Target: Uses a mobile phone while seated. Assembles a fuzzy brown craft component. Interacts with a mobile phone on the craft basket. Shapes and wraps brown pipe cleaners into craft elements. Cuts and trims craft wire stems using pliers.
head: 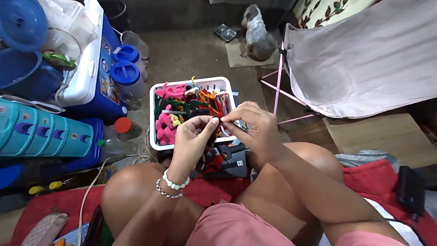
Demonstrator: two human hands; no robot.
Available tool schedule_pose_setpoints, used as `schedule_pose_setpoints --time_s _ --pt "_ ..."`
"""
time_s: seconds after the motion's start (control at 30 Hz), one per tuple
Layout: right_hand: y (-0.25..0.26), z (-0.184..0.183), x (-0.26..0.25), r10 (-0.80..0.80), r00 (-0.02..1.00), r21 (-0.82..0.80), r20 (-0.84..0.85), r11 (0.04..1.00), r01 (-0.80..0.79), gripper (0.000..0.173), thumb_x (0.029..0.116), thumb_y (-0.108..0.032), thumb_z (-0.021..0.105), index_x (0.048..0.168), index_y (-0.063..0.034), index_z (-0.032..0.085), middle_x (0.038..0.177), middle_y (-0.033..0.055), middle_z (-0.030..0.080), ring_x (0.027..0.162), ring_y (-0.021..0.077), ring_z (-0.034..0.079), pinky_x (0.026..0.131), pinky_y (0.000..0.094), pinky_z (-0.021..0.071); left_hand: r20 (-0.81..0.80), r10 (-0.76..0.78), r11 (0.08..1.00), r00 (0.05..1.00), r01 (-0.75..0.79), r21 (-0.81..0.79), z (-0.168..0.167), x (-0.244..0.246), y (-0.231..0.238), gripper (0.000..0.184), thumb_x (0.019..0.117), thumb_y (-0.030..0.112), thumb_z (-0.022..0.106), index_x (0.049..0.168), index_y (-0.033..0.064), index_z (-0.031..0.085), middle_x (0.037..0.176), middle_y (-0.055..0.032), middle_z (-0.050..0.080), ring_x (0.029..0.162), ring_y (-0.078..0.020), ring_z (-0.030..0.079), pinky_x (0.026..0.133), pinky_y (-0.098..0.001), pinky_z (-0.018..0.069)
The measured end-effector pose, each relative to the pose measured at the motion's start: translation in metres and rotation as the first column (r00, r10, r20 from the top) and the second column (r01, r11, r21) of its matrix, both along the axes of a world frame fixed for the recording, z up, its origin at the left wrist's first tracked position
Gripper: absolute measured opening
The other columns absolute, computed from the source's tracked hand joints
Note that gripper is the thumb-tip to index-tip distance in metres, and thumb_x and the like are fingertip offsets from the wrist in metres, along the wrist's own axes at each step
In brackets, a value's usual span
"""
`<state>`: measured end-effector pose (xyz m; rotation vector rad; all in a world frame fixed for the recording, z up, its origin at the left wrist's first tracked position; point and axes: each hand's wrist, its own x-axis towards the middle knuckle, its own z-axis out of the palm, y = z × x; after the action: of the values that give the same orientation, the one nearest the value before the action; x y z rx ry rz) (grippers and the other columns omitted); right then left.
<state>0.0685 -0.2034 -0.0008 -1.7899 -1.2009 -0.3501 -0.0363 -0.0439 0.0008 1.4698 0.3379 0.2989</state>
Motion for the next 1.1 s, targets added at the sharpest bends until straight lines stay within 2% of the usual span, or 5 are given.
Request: schedule_pose_setpoints --time_s 0.53,0.63,0.73,0.87,1.1 --pt "-0.004 0.007 0.007 0.122 0.992 -0.090 0.043 0.989 -0.117 0.007 0.0940 -0.012 0.072 0.094 -0.0068 0.076 0.095 0.0021 0.075 0.096 0.0109 0.070 0.105 0.0406 0.0470 -0.036 -0.028 0.999 0.999 0.030 0.039 0.002 -0.001 0.000 0.008 0.0984 0.007 0.065 0.096 0.0049 0.073 0.079 -0.0005 0.070 0.072 -0.0068 0.067 0.069 -0.0221 0.0576" --pt "-0.007 0.008 0.011 0.154 0.986 -0.143 0.065 0.979 -0.144 0.007 0.0944 -0.011 0.071 0.092 -0.0088 0.077 0.093 0.0012 0.075 0.095 0.0113 0.070 0.107 0.0436 0.0449 -0.069 -0.108 0.991 0.992 0.112 0.071 0.000 -0.001 0.004 0.008 0.0986 0.008 0.065 0.096 0.0049 0.073 0.079 0.0000 0.070 0.071 -0.0064 0.067 0.068 -0.0221 0.0578" --pt "-0.010 0.007 0.015 0.174 0.978 -0.206 0.118 0.967 -0.148 0.009 0.0949 -0.013 0.070 0.089 -0.0098 0.075 0.087 0.0002 0.074 0.089 0.0120 0.071 0.111 0.0512 0.0408 -0.106 -0.218 0.947 0.970 0.236 0.216 -0.001 0.000 0.012 0.010 0.0975 0.015 0.068 0.097 0.0079 0.075 0.081 0.0034 0.072 0.072 -0.0032 0.069 0.070 -0.0213 0.0592" --pt "-0.015 0.011 0.021 0.266 0.942 -0.286 0.205 0.937 -0.202 0.009 0.0955 -0.016 0.070 0.095 -0.0071 0.072 0.082 0.0005 0.073 0.082 0.0129 0.071 0.112 0.0519 0.0405 -0.117 -0.300 0.846 0.947 0.321 0.426 -0.002 -0.002 0.011 0.014 0.0957 0.023 0.071 0.097 0.0107 0.077 0.087 0.0076 0.074 0.079 0.0039 0.068 0.075 -0.0163 0.0581" --pt "-0.016 0.008 0.024 0.395 0.878 -0.413 0.269 0.871 -0.266 0.013 0.0996 -0.015 0.064 0.093 -0.0110 0.075 0.085 0.0014 0.073 0.090 0.0173 0.071 0.107 0.0503 0.0436 -0.165 -0.457 0.769 0.874 0.481 0.421 -0.007 -0.001 0.013 0.015 0.0967 0.019 0.069 0.097 0.0062 0.076 0.089 0.0039 0.074 0.082 0.0034 0.069 0.079 -0.0171 0.0584"
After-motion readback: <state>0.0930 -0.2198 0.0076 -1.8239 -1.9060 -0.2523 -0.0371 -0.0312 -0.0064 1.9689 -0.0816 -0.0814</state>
